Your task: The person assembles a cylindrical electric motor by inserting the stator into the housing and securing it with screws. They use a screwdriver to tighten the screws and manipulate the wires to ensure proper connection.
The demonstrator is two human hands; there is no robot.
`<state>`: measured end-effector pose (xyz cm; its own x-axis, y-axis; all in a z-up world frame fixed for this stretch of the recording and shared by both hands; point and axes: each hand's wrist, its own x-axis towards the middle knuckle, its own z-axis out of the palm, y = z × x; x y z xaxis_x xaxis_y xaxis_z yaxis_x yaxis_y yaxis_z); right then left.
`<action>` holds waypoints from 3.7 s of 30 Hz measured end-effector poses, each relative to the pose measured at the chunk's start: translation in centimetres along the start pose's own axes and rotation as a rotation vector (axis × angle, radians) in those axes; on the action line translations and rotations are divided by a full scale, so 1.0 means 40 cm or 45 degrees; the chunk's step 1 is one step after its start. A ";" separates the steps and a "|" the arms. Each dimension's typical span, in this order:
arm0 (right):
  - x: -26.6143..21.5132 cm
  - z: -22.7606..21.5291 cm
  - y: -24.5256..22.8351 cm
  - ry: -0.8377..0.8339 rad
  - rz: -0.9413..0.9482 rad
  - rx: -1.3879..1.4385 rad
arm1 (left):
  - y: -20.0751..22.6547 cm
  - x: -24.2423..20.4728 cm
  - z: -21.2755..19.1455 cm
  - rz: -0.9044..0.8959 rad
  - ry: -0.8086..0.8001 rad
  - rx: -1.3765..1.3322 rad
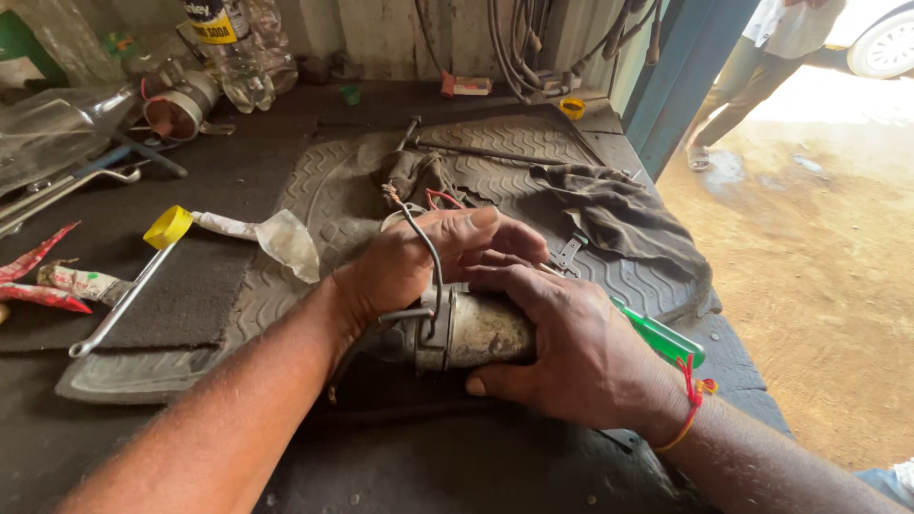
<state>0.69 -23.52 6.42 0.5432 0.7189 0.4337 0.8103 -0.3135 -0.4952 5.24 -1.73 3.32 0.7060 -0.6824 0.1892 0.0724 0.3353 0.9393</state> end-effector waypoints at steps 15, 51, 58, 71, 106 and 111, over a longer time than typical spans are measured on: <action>0.016 0.029 0.015 -0.247 0.348 -0.370 | 0.014 0.030 0.015 -0.073 0.160 0.334; 0.030 0.040 -0.006 0.024 0.727 -0.437 | 0.170 -0.189 -0.170 -0.231 1.429 1.743; 0.048 0.000 0.030 0.232 0.755 -0.212 | 0.143 -0.152 -0.138 -0.489 1.132 1.645; 0.032 -0.027 0.078 0.464 0.792 0.155 | 0.089 -0.048 0.048 -0.538 0.245 1.446; 0.062 0.000 -0.006 -0.305 0.981 -0.393 | 0.184 -0.213 -0.147 -0.128 0.828 1.178; 0.047 0.000 0.027 -0.141 0.501 -0.247 | 0.120 -0.148 -0.158 0.328 0.741 0.627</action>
<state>2.59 -22.52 6.69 0.7998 0.5807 0.1519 0.5788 -0.6792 -0.4513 5.85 8.02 4.91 0.9220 -0.1293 0.3650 -0.3658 0.0184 0.9305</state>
